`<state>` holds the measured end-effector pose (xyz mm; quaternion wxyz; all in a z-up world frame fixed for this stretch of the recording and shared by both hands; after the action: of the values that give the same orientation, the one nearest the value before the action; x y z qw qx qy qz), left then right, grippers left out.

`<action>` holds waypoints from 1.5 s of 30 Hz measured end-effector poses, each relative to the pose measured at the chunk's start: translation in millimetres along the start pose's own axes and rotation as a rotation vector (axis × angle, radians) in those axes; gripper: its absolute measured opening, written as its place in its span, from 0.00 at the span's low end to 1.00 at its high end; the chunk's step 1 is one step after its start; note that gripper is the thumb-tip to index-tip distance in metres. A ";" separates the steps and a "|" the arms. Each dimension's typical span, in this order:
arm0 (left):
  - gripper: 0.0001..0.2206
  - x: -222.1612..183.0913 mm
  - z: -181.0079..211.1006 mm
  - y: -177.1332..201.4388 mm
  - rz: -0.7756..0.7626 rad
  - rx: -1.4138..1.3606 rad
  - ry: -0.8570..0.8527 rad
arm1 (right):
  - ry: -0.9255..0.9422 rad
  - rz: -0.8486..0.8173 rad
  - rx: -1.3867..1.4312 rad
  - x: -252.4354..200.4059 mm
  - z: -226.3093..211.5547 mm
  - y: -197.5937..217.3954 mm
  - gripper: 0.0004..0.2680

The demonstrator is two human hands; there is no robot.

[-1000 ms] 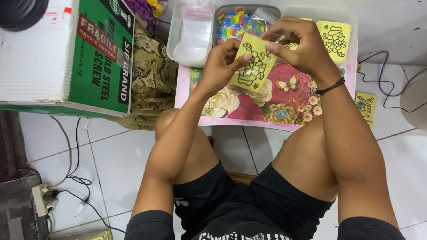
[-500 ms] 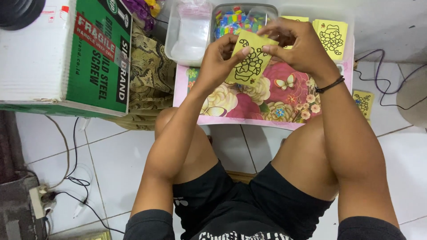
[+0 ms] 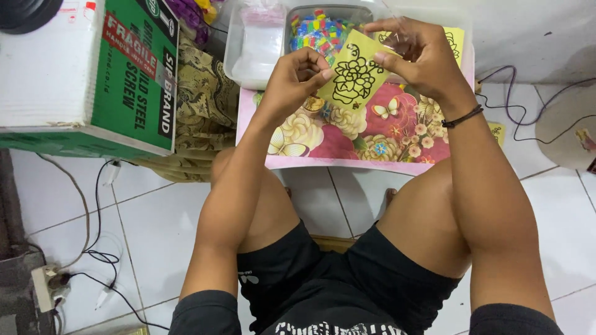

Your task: The person is packaging decorative stickers into small plastic bags and organizing them into containers.

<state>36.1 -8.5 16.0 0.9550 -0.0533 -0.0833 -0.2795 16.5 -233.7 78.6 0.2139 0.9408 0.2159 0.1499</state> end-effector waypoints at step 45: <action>0.06 -24.5 40.5 -28.0 -0.194 0.265 0.028 | -0.025 -0.099 -0.193 -13.5 -58.6 0.2 0.07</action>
<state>-4.7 -13.0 52.6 0.9233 0.0852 -0.1108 -0.3579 -17.1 -220.5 126.6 0.3132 0.9059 0.2440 0.1474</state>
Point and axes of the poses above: each hand's wrist, its own x-axis towards the middle knuckle, its own y-axis out of the back of the hand, z = x × y, the point moved 5 cm from there along x, towards the middle knuckle, and after that the axes turned 8 degrees about -z, right-handed, at the moved point
